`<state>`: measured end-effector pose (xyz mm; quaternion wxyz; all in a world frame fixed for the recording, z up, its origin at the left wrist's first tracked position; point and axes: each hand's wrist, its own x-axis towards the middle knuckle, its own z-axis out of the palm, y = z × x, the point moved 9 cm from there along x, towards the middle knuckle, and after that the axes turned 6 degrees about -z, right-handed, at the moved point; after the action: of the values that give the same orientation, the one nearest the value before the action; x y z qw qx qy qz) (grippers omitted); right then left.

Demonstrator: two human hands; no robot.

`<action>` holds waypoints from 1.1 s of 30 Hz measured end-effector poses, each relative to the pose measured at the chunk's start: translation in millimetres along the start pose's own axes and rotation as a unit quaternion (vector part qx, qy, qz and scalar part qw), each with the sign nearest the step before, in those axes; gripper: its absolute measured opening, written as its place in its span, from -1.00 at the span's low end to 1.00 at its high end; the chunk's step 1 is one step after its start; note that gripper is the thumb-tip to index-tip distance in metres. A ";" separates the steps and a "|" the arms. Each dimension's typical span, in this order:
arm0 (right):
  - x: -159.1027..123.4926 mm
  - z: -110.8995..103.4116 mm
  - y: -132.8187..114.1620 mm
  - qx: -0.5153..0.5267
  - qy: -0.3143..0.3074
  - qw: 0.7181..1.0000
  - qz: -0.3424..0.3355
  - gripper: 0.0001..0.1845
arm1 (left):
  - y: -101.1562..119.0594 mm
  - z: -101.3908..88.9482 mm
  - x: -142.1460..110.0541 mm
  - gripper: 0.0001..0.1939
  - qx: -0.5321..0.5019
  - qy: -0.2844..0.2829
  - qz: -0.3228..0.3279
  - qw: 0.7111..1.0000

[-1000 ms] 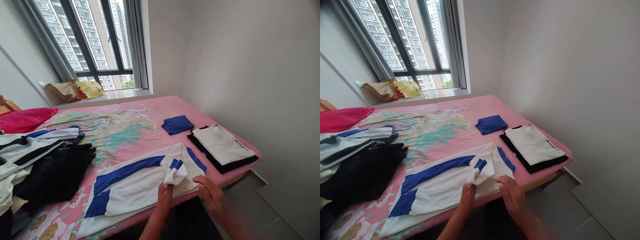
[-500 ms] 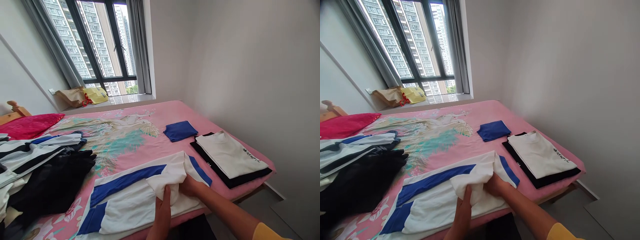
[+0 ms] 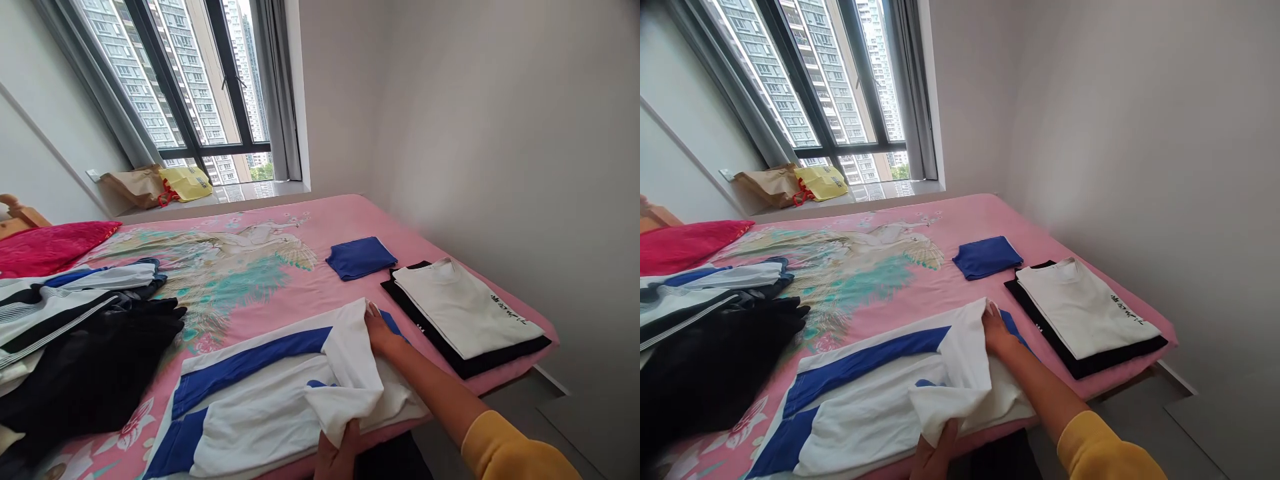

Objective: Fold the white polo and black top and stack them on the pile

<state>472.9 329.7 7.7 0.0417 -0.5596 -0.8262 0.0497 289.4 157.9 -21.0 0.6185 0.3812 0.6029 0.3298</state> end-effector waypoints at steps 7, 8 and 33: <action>0.7 -3.7 36.0 -0.010 -0.015 0.995 0.098 -0.41 | 4.0 24.4 -3.4 -0.41 0.062 -0.080 0.087 0.991; 0.9 -5.4 39.6 -0.007 -0.010 0.994 0.106 -0.43 | 4.7 26.5 -3.6 -0.41 0.069 -0.087 0.096 0.989; 17.4 -31.0 18.0 0.130 0.115 0.977 0.123 -0.57 | 6.6 31.1 -3.2 -0.38 0.116 -0.098 0.125 0.980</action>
<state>487.0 353.6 36.3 0.2026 -0.6485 -0.7273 0.0968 320.6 156.0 -14.2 0.5802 0.5531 0.5207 0.2938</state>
